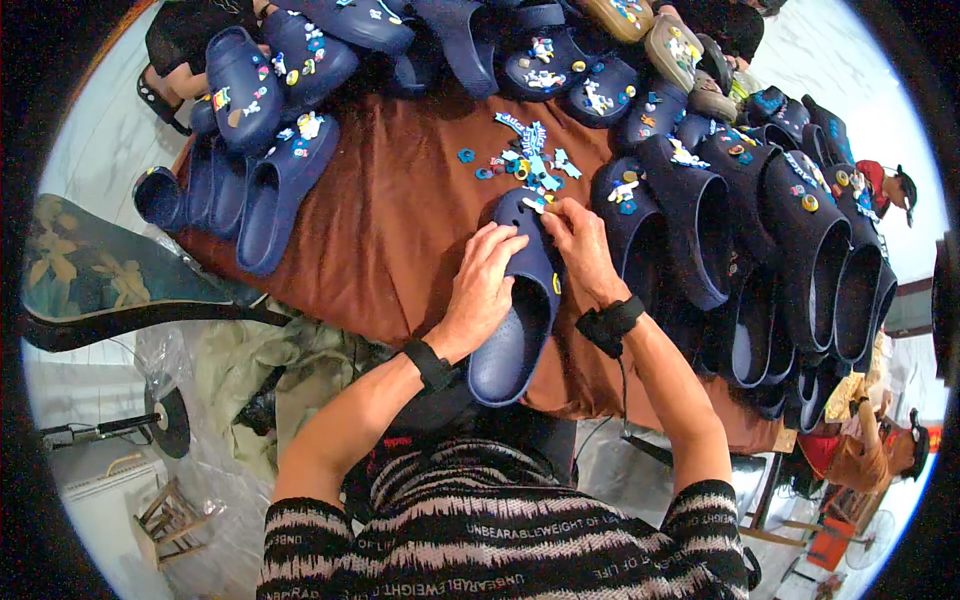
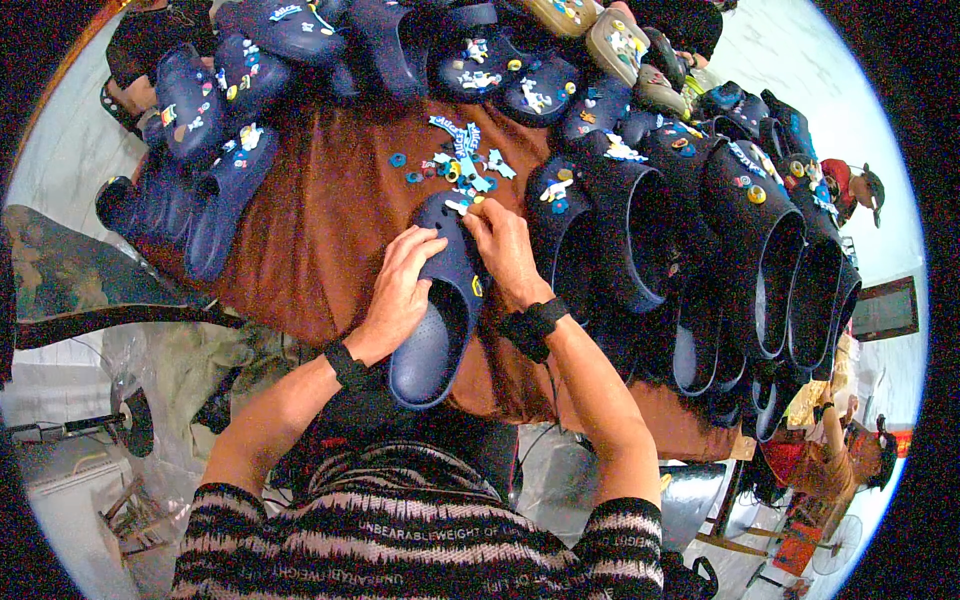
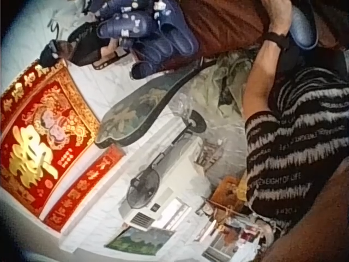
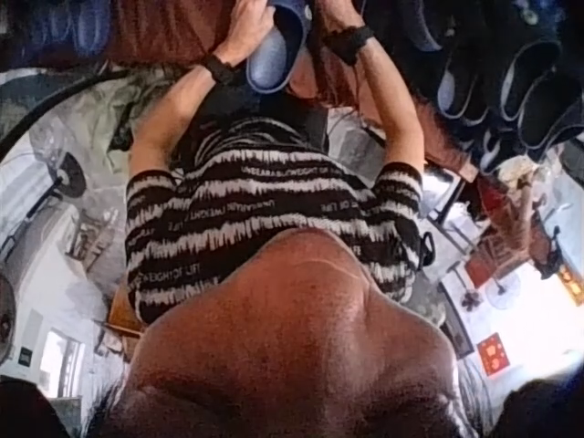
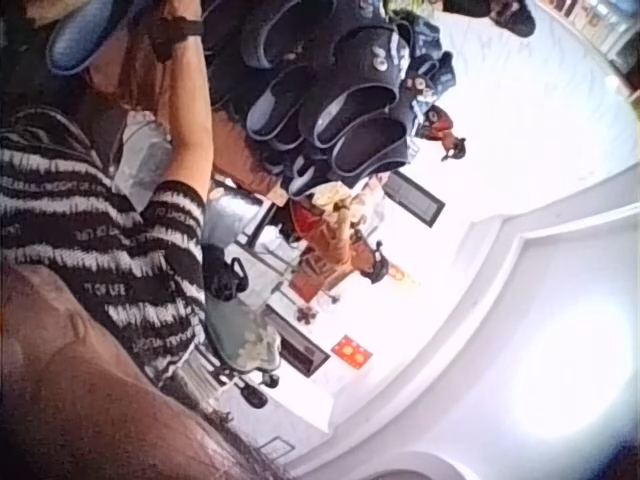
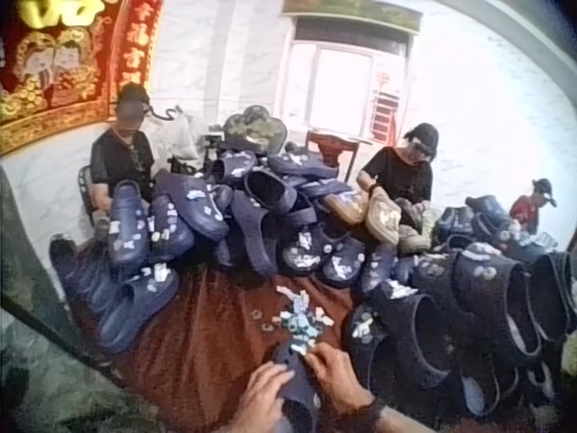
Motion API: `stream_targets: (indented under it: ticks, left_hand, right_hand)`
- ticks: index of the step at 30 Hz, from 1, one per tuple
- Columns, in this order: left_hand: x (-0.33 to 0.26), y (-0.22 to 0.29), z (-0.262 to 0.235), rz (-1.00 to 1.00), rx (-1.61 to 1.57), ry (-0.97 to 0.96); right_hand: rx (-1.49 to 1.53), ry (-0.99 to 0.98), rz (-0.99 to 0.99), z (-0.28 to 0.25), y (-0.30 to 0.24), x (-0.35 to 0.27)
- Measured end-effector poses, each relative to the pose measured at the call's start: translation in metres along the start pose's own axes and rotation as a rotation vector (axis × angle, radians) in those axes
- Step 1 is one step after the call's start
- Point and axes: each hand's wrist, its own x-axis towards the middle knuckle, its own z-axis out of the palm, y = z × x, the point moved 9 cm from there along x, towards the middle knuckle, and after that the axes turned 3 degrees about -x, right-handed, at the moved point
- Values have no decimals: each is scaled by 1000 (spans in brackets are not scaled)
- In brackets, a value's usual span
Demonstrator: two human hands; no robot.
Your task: Attaching decorative charms into the holes of blue rubber clogs.
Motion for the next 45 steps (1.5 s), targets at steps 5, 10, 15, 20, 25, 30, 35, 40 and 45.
stream_targets:
  ticks: [5,10,15,20,25,30,35,40,45]
  left_hand:
    - [-2,0,-3,-15,-16,14]
    - [-3,-1,-4,-21,-32,30]
    - [-2,-1,-2,-17,-34,32]
    - [-3,-3,-4,-38,-42,58]
    - [-3,-4,-3,-33,-40,59]
    - [-1,-3,-4,-50,-12,49]
    - [-2,-1,-5,-54,-12,34]
    - [-2,-2,-5,-44,-6,42]
    - [-2,0,-6,-40,-4,45]
  right_hand:
    - [-31,14,-32,-2,-6,0]
    - [-43,21,-9,3,-6,14]
    - [-227,-36,-298,16,-29,15]
    - [-418,-110,-392,26,-38,12]
    - [-501,-189,-332,33,-34,14]
    - [-420,-240,-321,30,-34,15]
    - [-459,-169,-533,14,-55,13]
    - [-431,-235,-533,27,-44,22]
    - [-196,-259,-348,22,-33,35]
